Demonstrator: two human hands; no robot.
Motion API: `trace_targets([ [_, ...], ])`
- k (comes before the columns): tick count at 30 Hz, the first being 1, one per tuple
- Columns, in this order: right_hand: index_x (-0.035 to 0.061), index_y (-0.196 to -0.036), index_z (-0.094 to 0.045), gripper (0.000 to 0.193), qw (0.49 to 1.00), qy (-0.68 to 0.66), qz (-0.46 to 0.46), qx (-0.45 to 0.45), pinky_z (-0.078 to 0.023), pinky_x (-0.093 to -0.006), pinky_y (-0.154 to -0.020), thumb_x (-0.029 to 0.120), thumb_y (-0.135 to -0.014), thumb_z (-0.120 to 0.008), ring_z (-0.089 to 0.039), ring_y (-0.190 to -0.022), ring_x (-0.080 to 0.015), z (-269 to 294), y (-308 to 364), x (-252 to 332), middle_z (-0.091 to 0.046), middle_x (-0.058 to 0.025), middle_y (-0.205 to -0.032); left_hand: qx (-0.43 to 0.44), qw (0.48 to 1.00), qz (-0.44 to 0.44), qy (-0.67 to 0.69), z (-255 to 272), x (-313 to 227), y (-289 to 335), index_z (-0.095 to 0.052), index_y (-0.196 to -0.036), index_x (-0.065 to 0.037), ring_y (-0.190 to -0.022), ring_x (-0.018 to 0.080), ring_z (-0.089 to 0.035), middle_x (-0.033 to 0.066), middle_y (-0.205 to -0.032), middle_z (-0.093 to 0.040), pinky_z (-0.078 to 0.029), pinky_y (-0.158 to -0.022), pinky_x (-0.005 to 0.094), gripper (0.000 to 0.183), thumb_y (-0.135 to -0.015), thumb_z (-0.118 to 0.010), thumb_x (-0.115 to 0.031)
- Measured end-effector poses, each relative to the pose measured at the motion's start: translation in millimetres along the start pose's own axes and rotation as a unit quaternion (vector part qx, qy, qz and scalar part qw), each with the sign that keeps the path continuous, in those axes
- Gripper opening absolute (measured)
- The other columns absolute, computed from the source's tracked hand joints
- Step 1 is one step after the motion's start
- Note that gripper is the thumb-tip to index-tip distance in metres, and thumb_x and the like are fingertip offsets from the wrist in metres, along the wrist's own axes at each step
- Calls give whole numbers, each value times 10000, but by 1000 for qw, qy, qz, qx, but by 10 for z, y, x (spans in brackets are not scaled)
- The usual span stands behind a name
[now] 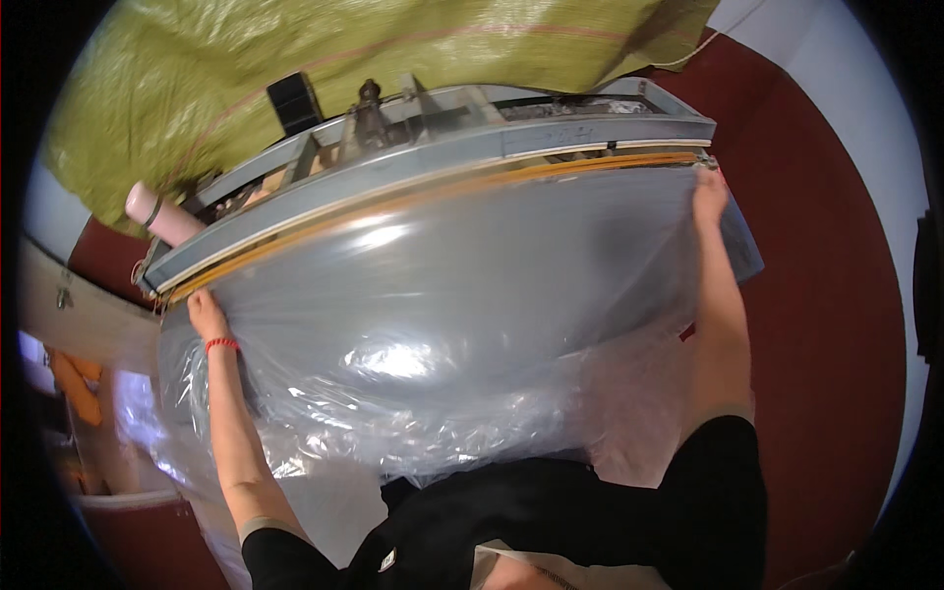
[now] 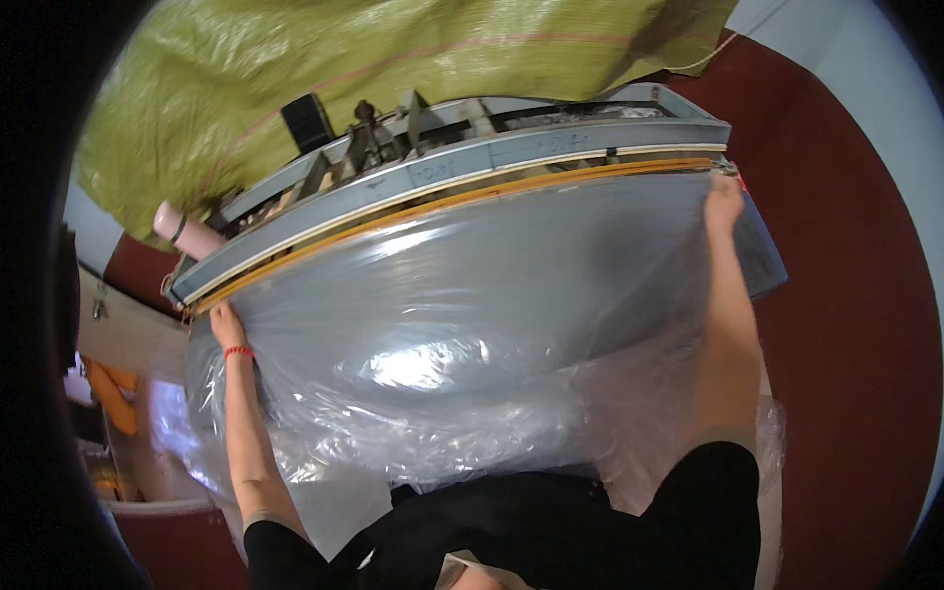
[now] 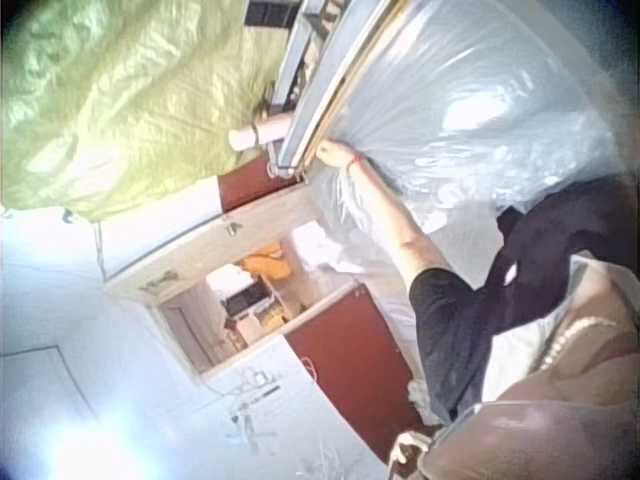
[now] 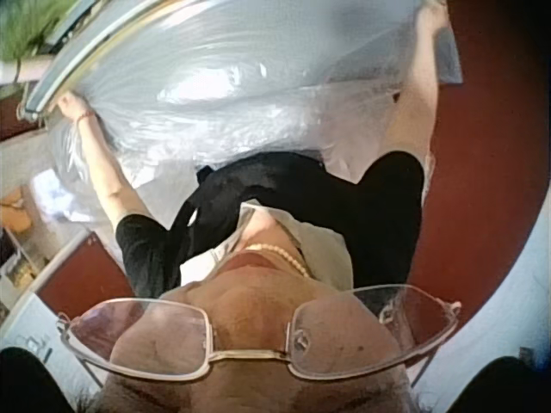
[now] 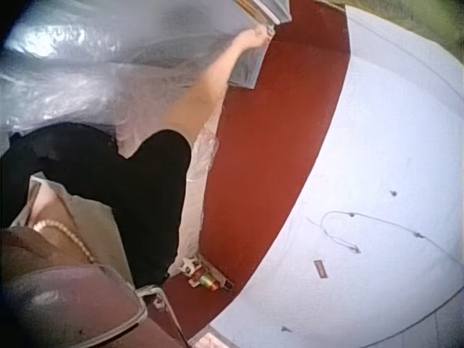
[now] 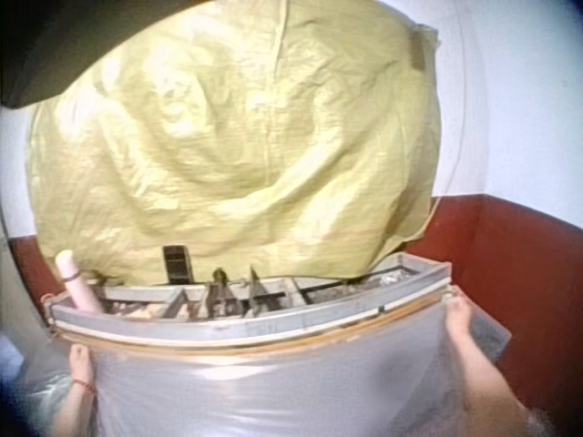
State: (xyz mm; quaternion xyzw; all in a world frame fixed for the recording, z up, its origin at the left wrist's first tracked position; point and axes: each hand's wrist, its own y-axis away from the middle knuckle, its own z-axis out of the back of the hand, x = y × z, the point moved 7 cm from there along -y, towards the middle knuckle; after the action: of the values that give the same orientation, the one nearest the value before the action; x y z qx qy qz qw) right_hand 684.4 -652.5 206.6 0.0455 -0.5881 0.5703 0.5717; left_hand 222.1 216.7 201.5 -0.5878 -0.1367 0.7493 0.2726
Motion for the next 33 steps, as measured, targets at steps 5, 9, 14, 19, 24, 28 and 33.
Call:
trace_targets([
  [5,11,-773,-543,171,990,-110,-83,45,-421,-252,-628,174,-812,-580,-500,-643,-103,-551,68,118,-554,-29,-689,65,986,53,141,-121,518,-329,-473,-691,-99,-538,24,-317,-69,-601,-387,-257,-473,175,163,-835,-539,-137],
  [9,20,-760,-518,167,985,-148,-93,-6,-414,-233,-576,147,-776,-626,-491,-585,-89,-533,4,52,-550,-33,-668,38,983,54,172,-207,563,-328,-471,-639,-112,-528,19,-327,-78,-598,-413,-243,-465,181,218,-829,-562,-167],
  [14,29,-782,-501,146,989,-80,-118,-42,-415,-232,-537,125,-777,-611,-506,-531,-106,-480,-16,13,-535,-34,-642,-32,989,4,142,-51,524,-340,-466,-617,-115,-501,26,-333,-66,-576,-424,-244,-442,180,246,-830,-572,-178],
  [19,28,-891,-459,120,975,-133,-168,-55,-398,-256,-413,115,-826,-511,-514,-482,-134,-337,-15,146,-528,-65,-626,-37,980,128,146,-49,486,-252,-473,-698,-78,-432,51,-390,-12,-577,-485,-281,-365,185,111,-803,-502,-100],
  [24,43,-773,-465,174,973,-160,-153,-63,-363,-255,-379,199,-844,-499,-457,-432,-120,-347,15,267,-503,-51,-621,-30,975,131,175,84,483,-272,-484,-723,-75,-449,61,-408,-9,-603,-496,-299,-381,185,88,-807,-483,-103],
  [28,15,-776,-566,317,953,-191,-205,119,-417,-254,-491,326,-830,-540,-545,-555,-117,-345,82,418,-570,-64,-651,51,966,169,187,33,170,-138,-501,-791,-73,-522,74,-458,-2,-667,-519,-343,-436,192,72,-824,-497,-137],
  [33,-29,-825,-660,225,978,-124,-138,97,-431,-233,-674,179,-742,-638,-564,-685,-105,360,97,732,-635,-47,-743,240,964,48,109,312,-641,209,-520,-838,-69,-648,66,-480,-15,-740,-519,-386,-592,196,25,-821,-502,-69],
])
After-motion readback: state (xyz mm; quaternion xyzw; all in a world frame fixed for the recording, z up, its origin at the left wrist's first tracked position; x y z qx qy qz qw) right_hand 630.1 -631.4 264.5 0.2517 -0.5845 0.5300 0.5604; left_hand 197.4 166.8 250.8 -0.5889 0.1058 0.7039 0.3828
